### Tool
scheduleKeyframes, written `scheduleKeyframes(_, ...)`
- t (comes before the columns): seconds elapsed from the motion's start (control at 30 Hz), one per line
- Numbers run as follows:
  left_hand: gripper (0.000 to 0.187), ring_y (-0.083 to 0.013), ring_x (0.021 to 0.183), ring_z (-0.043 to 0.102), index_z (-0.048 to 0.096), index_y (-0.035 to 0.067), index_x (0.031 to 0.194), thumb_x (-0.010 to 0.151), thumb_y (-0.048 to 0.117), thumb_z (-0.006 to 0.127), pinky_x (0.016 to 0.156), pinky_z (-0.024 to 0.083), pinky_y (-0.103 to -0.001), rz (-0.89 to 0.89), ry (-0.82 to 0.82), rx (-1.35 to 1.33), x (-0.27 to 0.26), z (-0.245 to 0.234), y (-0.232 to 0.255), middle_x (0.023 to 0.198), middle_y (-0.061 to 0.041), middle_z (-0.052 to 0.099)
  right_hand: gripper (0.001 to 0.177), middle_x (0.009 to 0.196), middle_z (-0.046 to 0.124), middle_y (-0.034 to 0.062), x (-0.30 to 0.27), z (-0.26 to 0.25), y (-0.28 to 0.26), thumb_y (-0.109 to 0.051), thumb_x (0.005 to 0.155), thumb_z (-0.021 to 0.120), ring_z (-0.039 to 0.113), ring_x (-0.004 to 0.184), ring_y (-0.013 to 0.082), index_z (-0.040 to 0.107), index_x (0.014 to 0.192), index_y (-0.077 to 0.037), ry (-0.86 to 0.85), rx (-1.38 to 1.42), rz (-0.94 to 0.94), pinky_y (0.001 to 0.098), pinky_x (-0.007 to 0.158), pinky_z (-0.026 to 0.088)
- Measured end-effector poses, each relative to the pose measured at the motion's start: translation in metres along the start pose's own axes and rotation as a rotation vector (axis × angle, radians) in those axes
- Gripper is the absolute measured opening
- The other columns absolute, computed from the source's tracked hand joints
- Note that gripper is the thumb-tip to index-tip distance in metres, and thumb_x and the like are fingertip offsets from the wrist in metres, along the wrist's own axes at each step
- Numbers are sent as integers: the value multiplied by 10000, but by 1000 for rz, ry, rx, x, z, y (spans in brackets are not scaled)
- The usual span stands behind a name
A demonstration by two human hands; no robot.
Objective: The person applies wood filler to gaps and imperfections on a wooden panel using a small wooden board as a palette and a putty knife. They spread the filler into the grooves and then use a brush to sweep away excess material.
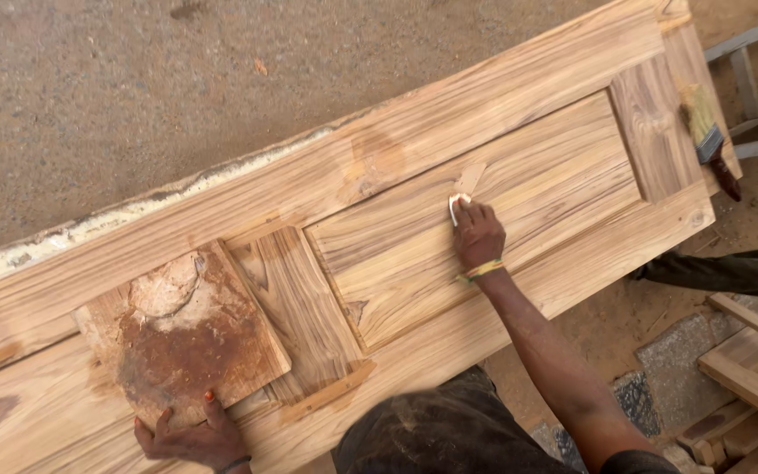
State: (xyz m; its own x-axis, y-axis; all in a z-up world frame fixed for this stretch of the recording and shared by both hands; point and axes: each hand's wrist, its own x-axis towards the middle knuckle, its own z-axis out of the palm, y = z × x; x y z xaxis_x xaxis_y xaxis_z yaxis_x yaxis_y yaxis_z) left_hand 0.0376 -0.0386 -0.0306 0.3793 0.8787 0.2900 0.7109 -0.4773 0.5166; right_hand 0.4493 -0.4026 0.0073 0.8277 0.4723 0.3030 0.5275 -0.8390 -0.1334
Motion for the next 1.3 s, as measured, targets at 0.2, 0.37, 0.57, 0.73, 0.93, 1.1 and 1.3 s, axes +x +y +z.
scheduleKeyframes(0.2,827,-404,1453,443,425,-52,1354,985,619,738,1174,500,-514,-11,-78,242,4,0,-7,1582,-241,302,177,1049,752,39,14,-5,20,-144,889,697,693,953,252,771,1049,-161,-180,108,193,425,818,581)
scheduleKeyframes(0.37,848,-367,1468,414,324,-9,1410,1014,631,715,1155,470,-520,-10,-47,152,-2,5,-12,1540,-187,281,142,1050,734,125,53,2,102,-131,990,638,667,968,350,767,1044,-104,-59,25,197,469,838,540)
scheduleKeyframes(0.57,938,-362,1471,397,305,-74,1433,1035,705,643,1113,524,-517,-28,-98,90,1,6,-21,1553,-240,259,144,1026,729,149,83,36,148,-144,1000,637,665,959,357,762,1026,-79,-88,-53,377,471,854,521)
scheduleKeyframes(0.73,864,-328,1459,364,317,-23,1434,1029,665,649,1193,438,-538,-14,-62,52,-9,4,-25,1543,-194,273,165,990,737,111,63,62,119,-142,991,600,679,958,320,756,1033,-106,-120,-155,325,478,836,490)
scheduleKeyframes(0.93,899,-332,1398,428,351,-49,1367,1017,731,630,1131,502,-526,-121,-166,293,2,4,-24,1550,-226,278,173,965,738,89,74,58,41,-195,977,592,673,938,293,749,991,-123,-174,-117,311,453,842,459)
scheduleKeyframes(1.1,832,-385,1461,402,369,-48,1342,1090,704,623,1141,507,-530,-35,-108,197,0,1,-14,1560,-247,280,185,1008,742,95,59,45,-11,-163,953,593,671,955,281,749,1037,-109,-139,-89,209,451,847,461)
scheduleKeyframes(1.3,699,-385,1523,328,377,45,1327,1034,607,671,1263,358,-602,32,-30,108,-1,3,-9,1537,-187,285,169,989,755,97,31,13,-31,-172,976,617,696,946,296,762,1040,-116,-387,244,222,458,855,491)
